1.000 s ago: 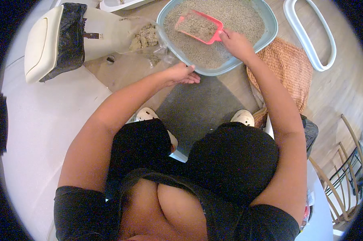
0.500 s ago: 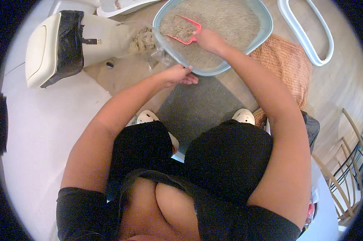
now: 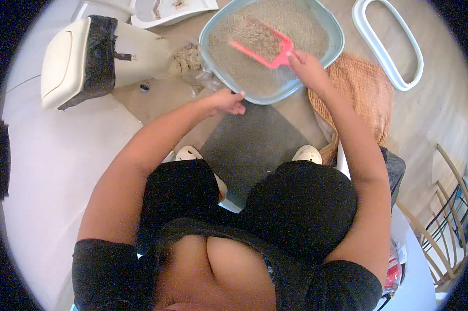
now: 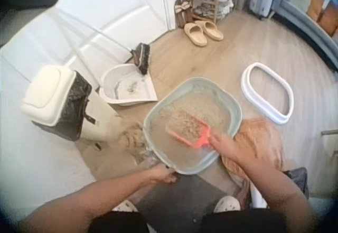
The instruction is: The person cleans a cat litter box by using a scoop to sift through the sand, placing waste into a small plastic bag, and then reassembling the litter box cover in a bathroom.
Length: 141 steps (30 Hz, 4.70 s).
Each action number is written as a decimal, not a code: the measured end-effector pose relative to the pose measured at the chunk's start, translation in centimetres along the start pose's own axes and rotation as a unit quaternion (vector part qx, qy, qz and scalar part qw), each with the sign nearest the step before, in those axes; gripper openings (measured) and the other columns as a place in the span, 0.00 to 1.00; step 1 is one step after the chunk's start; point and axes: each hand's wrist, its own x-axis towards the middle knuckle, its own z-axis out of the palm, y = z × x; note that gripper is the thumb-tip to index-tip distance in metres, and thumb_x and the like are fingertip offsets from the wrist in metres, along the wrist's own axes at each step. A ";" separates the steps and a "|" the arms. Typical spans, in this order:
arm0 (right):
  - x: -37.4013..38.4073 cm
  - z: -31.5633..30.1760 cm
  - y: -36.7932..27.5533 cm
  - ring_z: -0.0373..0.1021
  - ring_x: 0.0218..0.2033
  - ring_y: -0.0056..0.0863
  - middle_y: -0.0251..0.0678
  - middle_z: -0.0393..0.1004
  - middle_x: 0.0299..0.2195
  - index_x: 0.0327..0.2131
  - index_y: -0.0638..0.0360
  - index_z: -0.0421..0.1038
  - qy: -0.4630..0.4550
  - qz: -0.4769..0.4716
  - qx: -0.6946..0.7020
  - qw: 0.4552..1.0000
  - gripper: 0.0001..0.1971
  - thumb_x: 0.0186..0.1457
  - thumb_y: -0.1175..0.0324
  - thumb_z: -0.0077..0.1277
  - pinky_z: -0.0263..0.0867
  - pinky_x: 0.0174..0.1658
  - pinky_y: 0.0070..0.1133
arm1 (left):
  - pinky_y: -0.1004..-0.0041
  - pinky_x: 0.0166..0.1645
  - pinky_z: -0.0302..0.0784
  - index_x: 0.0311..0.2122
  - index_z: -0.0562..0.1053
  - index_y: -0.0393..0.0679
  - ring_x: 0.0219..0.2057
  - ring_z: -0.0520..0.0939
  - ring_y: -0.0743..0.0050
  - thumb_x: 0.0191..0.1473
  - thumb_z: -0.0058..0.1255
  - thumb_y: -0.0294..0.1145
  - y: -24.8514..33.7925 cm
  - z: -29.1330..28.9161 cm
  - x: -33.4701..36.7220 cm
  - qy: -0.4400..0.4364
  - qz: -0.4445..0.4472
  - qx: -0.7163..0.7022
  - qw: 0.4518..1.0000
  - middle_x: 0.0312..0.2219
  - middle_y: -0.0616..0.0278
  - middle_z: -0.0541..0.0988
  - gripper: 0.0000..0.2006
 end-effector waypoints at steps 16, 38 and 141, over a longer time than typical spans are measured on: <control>-5.6 -2.4 -4.9 0.65 0.21 0.25 0.36 0.67 0.19 0.36 0.62 0.68 0.022 0.021 0.009 1.000 0.18 0.60 0.56 0.37 0.62 0.29 0.24 | 0.64 0.42 0.70 0.38 0.71 0.45 0.38 0.76 0.55 0.52 0.47 0.41 10.2 -2.8 -19.4 0.158 0.183 0.449 0.860 0.35 0.56 0.76 0.13; -5.5 -4.0 -5.6 0.69 0.25 0.39 0.43 0.70 0.21 0.38 0.62 0.67 0.024 0.035 -0.045 0.998 0.20 0.59 0.52 0.36 0.64 0.33 0.31 | 0.63 0.53 0.64 0.38 0.75 0.50 0.51 0.67 0.53 0.51 0.51 0.36 6.7 -13.6 -16.8 0.428 0.293 0.348 0.781 0.50 0.51 0.63 0.09; 0.4 -2.7 -16.6 0.75 0.28 0.34 0.41 0.77 0.26 0.28 0.56 0.75 -0.002 -0.128 -0.601 0.789 0.08 0.48 0.70 0.45 0.70 0.26 0.29 | 0.65 0.60 0.55 0.44 0.73 0.48 0.57 0.60 0.51 0.48 0.51 0.45 4.2 -17.5 -12.7 0.459 0.238 0.288 0.806 0.55 0.45 0.59 0.19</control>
